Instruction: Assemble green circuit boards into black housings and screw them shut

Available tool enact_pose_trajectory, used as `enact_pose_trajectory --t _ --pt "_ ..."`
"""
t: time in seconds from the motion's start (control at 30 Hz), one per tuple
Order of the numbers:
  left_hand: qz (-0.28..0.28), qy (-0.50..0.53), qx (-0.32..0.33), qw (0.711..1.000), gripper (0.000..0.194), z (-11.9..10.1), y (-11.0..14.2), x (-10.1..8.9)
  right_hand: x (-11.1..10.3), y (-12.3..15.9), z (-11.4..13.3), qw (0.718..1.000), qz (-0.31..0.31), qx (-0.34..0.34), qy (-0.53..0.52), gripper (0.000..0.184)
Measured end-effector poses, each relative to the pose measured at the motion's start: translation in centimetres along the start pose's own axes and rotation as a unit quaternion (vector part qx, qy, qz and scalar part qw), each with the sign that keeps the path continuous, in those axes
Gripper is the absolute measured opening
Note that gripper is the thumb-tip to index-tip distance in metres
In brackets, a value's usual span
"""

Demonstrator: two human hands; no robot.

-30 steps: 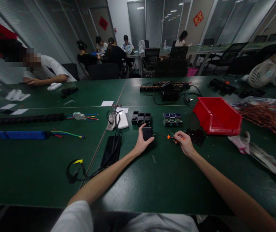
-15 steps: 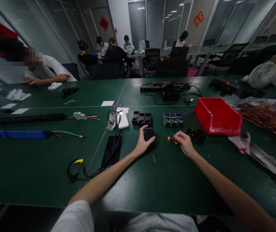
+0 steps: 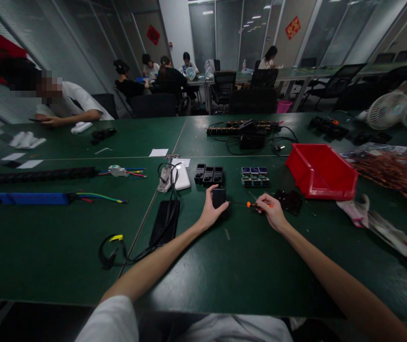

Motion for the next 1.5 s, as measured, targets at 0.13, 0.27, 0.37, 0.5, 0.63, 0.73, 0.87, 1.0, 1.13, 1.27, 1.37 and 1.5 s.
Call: enact_pose_trajectory --t 0.13,0.27,0.37,0.5,0.63,0.73,0.87,1.0,1.13,1.27,1.37,1.5 --pt "0.002 0.003 0.000 1.000 0.067 -0.06 0.03 0.00 0.04 0.03 0.15 1.000 -0.002 -0.001 0.002 0.015" --pt "-0.001 -0.001 0.000 1.000 0.067 -0.18 0.07 -0.02 0.10 0.08 0.36 1.000 -0.010 0.002 0.005 0.017" --pt "-0.003 -0.008 -0.004 1.000 0.067 -0.14 0.09 -0.01 0.13 0.09 0.38 1.000 -0.015 0.002 0.008 0.019" --pt "0.000 -0.003 -0.002 1.000 0.068 0.01 0.10 0.03 0.11 0.00 0.05 1.000 -0.008 -0.001 0.009 0.018" --pt "0.003 -0.003 0.001 1.000 0.067 0.09 0.09 0.03 -0.03 -0.11 -0.33 1.000 -0.011 -0.006 0.004 0.016" --pt "0.002 -0.001 0.000 1.000 0.067 0.08 0.06 0.00 -0.08 -0.11 -0.32 1.000 -0.010 -0.005 0.000 0.016" --pt "0.004 -0.002 -0.009 1.000 0.067 -0.03 0.06 0.00 -0.04 -0.06 -0.05 1.000 -0.012 0.000 0.002 0.017" --pt "0.006 -0.003 -0.008 1.000 0.067 -0.13 0.08 0.02 0.02 -0.05 0.01 1.000 -0.010 0.000 0.005 0.017" --pt "0.000 -0.005 0.001 1.000 0.067 -0.13 0.07 0.05 0.04 -0.03 -0.07 1.000 -0.011 -0.004 0.010 0.018" --pt "-0.005 -0.015 0.005 1.000 0.066 -0.14 0.11 0.09 0.10 0.05 0.14 1.000 -0.018 -0.010 0.018 0.020" --pt "-0.003 -0.017 0.002 1.000 0.066 -0.13 0.15 0.12 0.13 0.09 0.35 0.999 -0.018 -0.015 0.023 0.019" --pt "-0.009 -0.015 0.008 1.000 0.065 -0.08 0.11 0.13 0.07 0.14 0.47 0.999 -0.022 -0.023 0.037 0.020"
Point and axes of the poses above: each hand's wrist, its own y-axis away from the middle knuckle, its own x-axis out of the palm, z = x × y, the point moved 2 cm from there along -y, towards the middle knuckle, and after that the axes turned 4 degrees about -z, right-handed, at the moved point
